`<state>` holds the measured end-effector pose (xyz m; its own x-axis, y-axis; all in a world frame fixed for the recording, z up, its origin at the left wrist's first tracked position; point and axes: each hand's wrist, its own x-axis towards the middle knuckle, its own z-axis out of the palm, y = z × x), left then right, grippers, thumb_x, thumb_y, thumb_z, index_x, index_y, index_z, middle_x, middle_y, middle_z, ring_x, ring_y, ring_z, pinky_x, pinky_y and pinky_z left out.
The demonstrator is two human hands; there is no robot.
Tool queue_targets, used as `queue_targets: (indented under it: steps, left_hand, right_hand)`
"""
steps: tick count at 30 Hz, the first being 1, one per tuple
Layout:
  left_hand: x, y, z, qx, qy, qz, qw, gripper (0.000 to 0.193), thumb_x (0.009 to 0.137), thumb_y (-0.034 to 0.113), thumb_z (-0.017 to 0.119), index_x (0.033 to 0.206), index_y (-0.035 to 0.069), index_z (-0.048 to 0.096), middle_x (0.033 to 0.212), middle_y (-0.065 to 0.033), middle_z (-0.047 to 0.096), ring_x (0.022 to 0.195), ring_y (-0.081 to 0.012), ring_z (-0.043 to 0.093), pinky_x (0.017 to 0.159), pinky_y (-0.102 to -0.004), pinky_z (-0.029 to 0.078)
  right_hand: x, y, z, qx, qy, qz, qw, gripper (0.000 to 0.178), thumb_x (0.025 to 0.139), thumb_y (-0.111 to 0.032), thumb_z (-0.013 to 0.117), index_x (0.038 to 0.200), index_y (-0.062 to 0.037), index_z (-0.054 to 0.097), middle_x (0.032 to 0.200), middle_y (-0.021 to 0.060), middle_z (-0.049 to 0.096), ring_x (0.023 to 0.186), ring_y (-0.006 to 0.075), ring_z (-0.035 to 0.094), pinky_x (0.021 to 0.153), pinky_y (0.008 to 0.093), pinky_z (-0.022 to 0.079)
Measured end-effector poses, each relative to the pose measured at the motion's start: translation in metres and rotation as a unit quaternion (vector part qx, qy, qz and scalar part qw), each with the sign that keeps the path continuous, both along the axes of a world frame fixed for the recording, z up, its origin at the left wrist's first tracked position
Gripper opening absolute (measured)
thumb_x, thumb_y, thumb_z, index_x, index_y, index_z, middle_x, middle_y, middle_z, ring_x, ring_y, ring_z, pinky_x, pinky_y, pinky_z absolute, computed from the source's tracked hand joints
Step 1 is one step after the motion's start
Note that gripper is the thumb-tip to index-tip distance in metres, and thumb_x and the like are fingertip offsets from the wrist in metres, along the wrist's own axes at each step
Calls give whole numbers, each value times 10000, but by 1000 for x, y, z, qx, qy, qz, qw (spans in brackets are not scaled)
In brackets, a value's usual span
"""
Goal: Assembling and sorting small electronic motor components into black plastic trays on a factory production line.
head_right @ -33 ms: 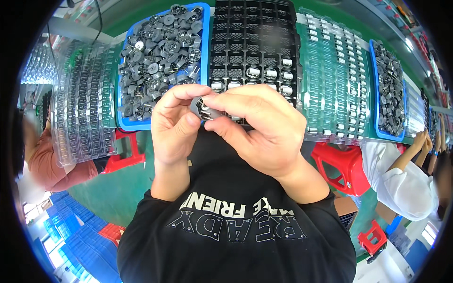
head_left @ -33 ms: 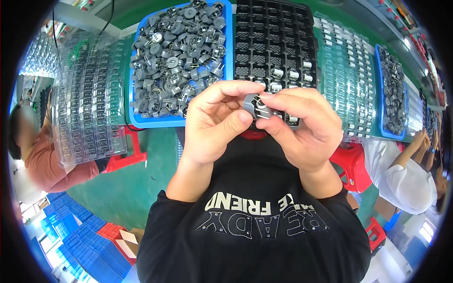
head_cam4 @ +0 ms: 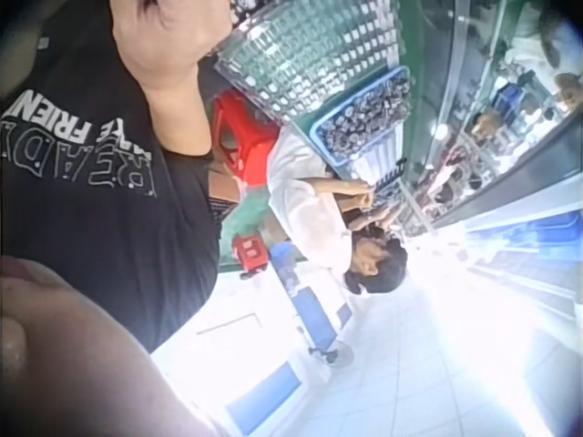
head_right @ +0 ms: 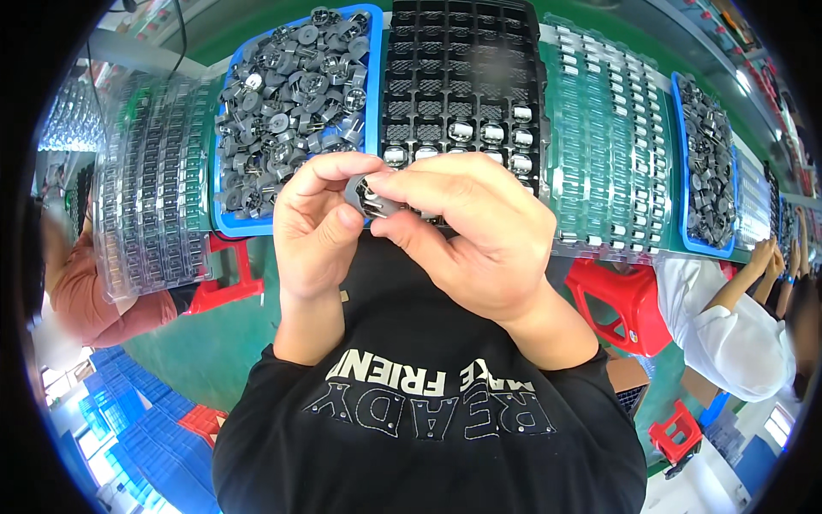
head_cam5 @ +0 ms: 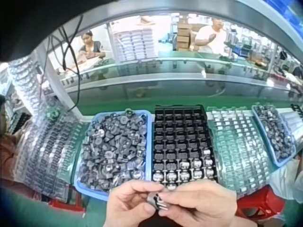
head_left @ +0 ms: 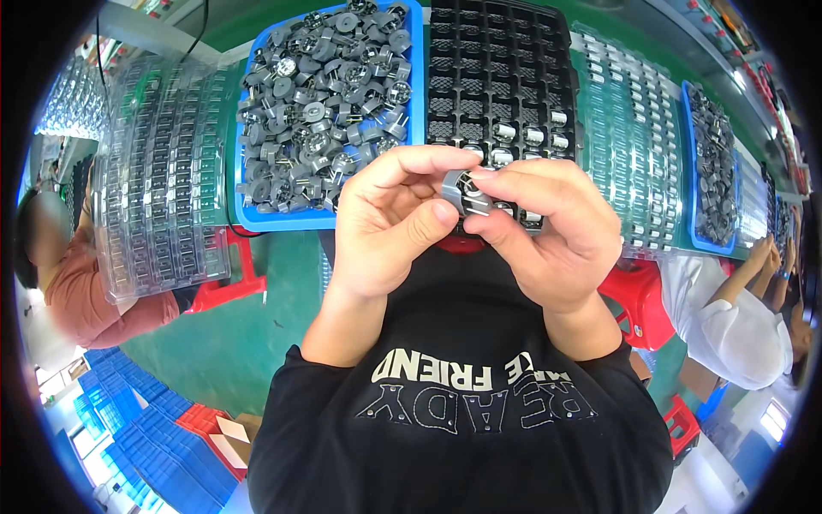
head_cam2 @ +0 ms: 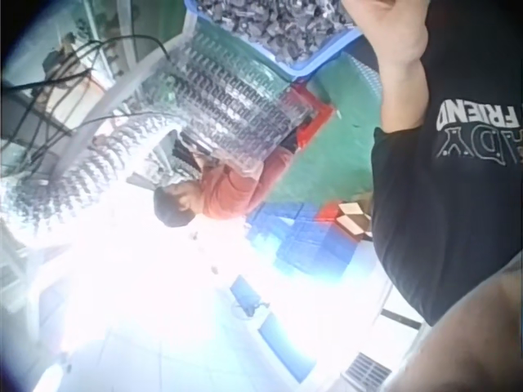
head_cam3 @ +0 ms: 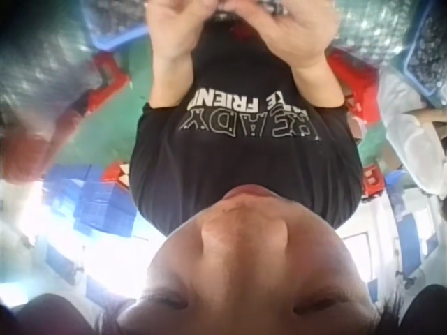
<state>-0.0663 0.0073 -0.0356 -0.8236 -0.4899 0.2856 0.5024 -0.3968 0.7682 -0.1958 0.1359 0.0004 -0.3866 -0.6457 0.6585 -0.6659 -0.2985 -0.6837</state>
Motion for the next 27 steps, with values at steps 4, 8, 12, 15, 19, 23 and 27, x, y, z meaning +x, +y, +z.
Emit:
queue_targets:
  steps: [4, 8, 12, 15, 19, 23, 27]
  left_hand:
    - [4, -3, -1, -10, 6, 5, 1000, 358, 964, 21, 698, 1297, -79, 613, 1235, -160, 688, 1105, -187, 676, 970, -336, 552]
    - [6, -2, -2, 4, 15, 5, 1000, 368, 959, 24, 707, 1300, -79, 614, 1228, -160, 689, 1101, -188, 679, 963, -334, 555]
    - [7, 2, -5, 0, -19, 19, 1000, 342, 939, -57, 677, 1275, -71, 615, 1221, -157, 691, 1097, -186, 681, 965, -332, 554]
    - [7, 7, -10, -33, -79, 55, 995, 346, 912, -91, 686, 1247, -33, 622, 1222, -134, 688, 1050, -167, 678, 920, -331, 559]
    - [11, -13, 5, -276, -215, 110, 930, 348, 845, -52, 760, 1180, 11, 690, 1124, -103, 720, 939, -149, 696, 839, -310, 557]
    - [17, -82, 11, -574, -376, 335, 646, 314, 820, 84, 775, 1130, 58, 730, 1093, -144, 710, 999, -332, 681, 892, -411, 533]
    - [22, -120, 11, -657, -498, 294, 484, 299, 854, 141, 769, 1149, 110, 740, 1128, -119, 670, 1042, -326, 678, 877, -435, 540]
  right_hand:
    - [2, -2, 1, 8, 24, -9, 1000, 337, 746, -111, 907, 1024, 12, 765, 945, 127, 736, 858, 220, 690, 737, 308, 544]
    - [5, -7, 4, 6, -17, 3, 1000, 341, 705, -11, 892, 1029, -18, 789, 899, 100, 739, 813, 212, 710, 709, 300, 576]
    - [12, -4, -11, -2, -88, -28, 996, 276, 717, 20, 875, 970, -8, 768, 924, 114, 738, 828, 208, 713, 719, 300, 576]
    - [9, -3, -22, -21, -147, -32, 988, 182, 749, 26, 834, 887, -8, 721, 926, 122, 735, 848, 200, 712, 731, 305, 568]
    - [-9, 2, -23, 124, -146, 25, 981, 101, 827, 49, 727, 899, 10, 667, 1010, 138, 707, 899, 197, 671, 838, 310, 526]
    - [-43, 10, -23, 197, -38, -132, 971, 91, 821, 28, 729, 886, 9, 669, 920, 104, 708, 828, 205, 682, 763, 315, 527]
    - [-70, 14, -19, 268, 11, -212, 940, 93, 831, 0, 727, 903, -15, 670, 894, 113, 677, 802, 254, 680, 747, 338, 531]
